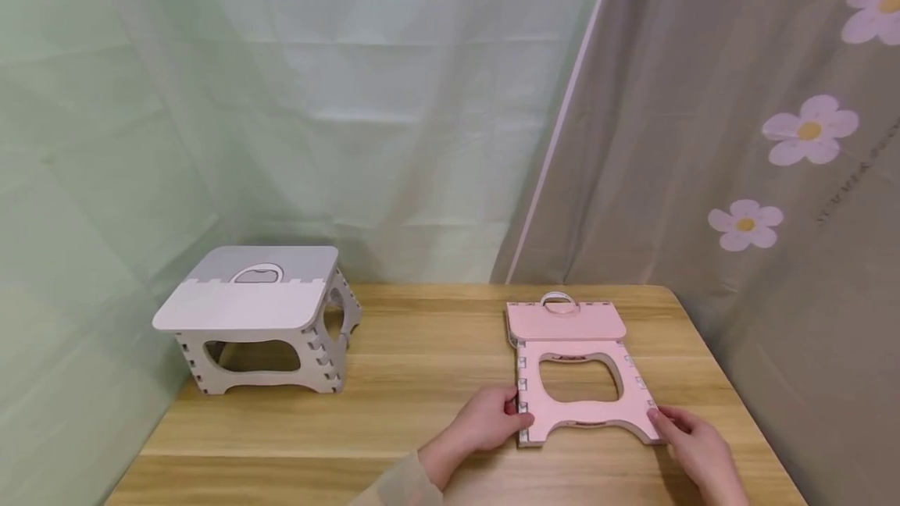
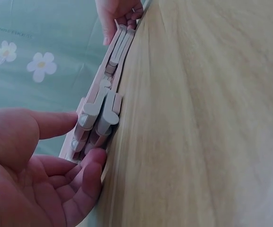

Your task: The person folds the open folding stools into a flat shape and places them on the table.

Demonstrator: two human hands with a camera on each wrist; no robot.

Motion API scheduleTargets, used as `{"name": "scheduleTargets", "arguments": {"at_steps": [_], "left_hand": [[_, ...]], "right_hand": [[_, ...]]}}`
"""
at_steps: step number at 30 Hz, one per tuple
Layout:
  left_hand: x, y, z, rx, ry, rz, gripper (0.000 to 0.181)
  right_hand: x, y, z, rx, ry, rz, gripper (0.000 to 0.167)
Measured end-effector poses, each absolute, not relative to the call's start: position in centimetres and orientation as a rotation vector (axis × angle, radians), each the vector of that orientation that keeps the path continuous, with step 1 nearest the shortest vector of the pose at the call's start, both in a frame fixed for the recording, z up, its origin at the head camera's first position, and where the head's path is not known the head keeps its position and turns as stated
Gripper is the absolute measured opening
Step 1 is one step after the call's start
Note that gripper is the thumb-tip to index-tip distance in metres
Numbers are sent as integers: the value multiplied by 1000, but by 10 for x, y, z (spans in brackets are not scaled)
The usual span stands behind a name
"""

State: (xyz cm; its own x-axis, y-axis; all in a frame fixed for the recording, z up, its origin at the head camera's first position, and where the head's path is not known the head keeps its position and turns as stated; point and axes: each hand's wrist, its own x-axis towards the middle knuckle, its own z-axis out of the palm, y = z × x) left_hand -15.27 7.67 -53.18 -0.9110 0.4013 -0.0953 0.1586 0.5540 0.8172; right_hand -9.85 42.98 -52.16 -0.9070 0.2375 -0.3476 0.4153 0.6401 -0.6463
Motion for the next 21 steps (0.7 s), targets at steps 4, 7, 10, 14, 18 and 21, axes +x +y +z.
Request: {"name": "scheduleTargets", "arguments": {"at_steps": [4, 7, 10, 14, 18, 21], "left_hand": [[-153, 74, -533, 461, 2474, 1328, 34], [-154, 68, -530, 494, 2466, 1342, 33], [-155, 56, -525, 530, 2471, 1331, 28], [-153, 28, -514, 544, 2449, 1342, 60], [-153, -13, -503, 530, 2415, 1419, 66], [-153, -48, -497, 492, 2381, 1507, 60]], "right_hand": [[-98, 431, -522, 514, 2650, -1116, 91], [-97, 430, -522, 530, 2667, -1140, 90], [-97, 428, -522, 569, 2691, -1134, 87], [-98, 424, -518, 594, 2756, -1101, 79], [-102, 415, -509, 597, 2845, -1113, 73], [-107, 406, -501, 599, 2896, -1139, 69]]}}
